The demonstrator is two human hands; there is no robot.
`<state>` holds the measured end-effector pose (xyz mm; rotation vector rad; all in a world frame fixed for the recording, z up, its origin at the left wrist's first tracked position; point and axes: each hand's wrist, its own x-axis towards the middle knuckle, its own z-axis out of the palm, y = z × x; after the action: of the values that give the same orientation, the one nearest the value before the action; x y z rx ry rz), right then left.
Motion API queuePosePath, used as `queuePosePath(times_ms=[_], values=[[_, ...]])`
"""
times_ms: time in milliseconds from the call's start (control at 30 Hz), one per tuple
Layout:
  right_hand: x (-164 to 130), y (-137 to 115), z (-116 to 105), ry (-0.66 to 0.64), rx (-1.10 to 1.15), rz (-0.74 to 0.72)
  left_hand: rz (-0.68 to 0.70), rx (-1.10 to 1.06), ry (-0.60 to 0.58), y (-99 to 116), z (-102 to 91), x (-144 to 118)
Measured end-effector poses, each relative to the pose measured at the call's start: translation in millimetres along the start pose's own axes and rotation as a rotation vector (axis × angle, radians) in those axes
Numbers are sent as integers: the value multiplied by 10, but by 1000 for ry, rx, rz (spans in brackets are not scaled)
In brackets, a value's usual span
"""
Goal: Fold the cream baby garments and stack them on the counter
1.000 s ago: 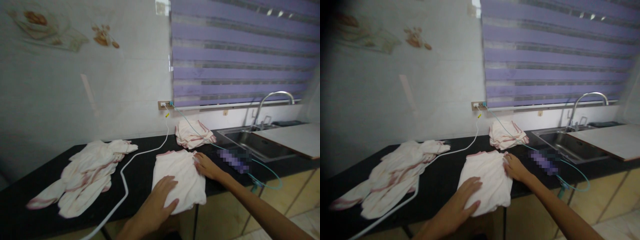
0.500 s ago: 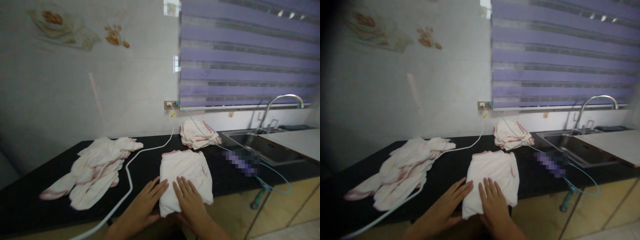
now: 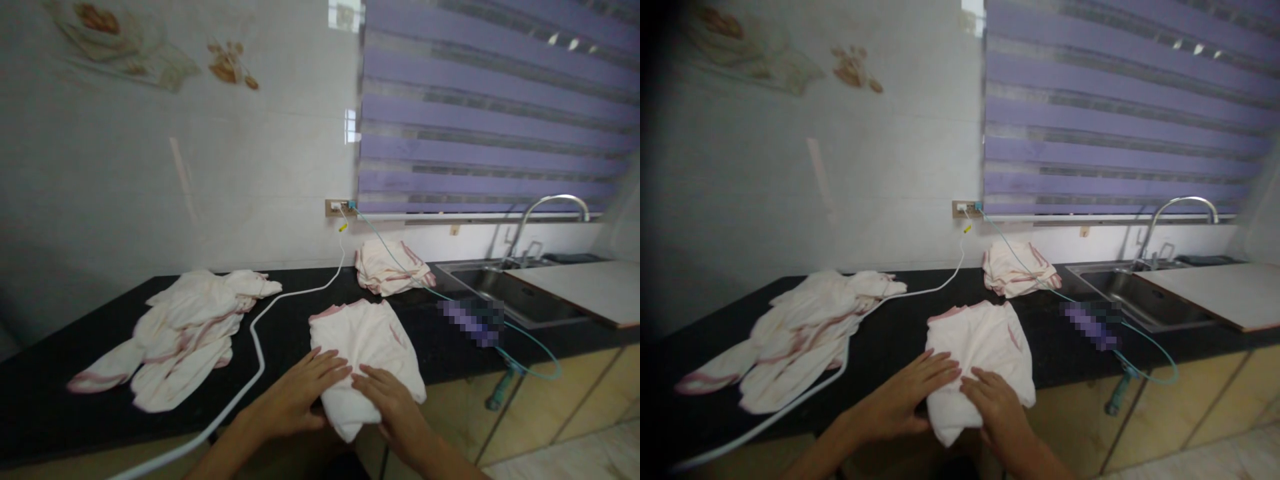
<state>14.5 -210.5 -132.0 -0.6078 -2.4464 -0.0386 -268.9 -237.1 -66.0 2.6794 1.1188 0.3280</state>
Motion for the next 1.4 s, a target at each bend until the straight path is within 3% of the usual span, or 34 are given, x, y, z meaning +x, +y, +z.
queuePosePath(times_ms=[167, 333, 500, 633, 767, 867, 967, 1033, 1167, 1300, 1400], values=[[-240, -66, -184, 116, 265, 117, 13, -87, 97, -177, 74, 36], [-245, -138, -442, 298, 476, 430, -36, -286, 247, -403, 56, 109], [-20, -142, -752, 434, 761, 730, -251, -519, 293, -360, -224, 199], [149, -156, -923, 528, 1047, 1064, -357, -727, 451, -256, -502, 272], [308, -199, -1012, 572, 1283, 1130, -341, -987, 578, -205, -675, 409], [380, -91, -935, 552, 1311, 1150, -403, -1272, 563, -213, -629, 535], [395, 151, -734, 496, 1254, 1236, -526, -1553, 415, -291, -411, 626], [389, 319, -598, 440, 1199, 1277, -593, -1651, 410, -378, -224, 665], [382, 544, -485, 266, 1241, 1252, -542, -1616, 624, -528, 21, 720], [386, 650, -541, 132, 1263, 1216, -479, -1510, 709, -581, 26, 754], [387, 701, -566, 135, 1267, 1206, -459, -1430, 757, -625, 5, 768]])
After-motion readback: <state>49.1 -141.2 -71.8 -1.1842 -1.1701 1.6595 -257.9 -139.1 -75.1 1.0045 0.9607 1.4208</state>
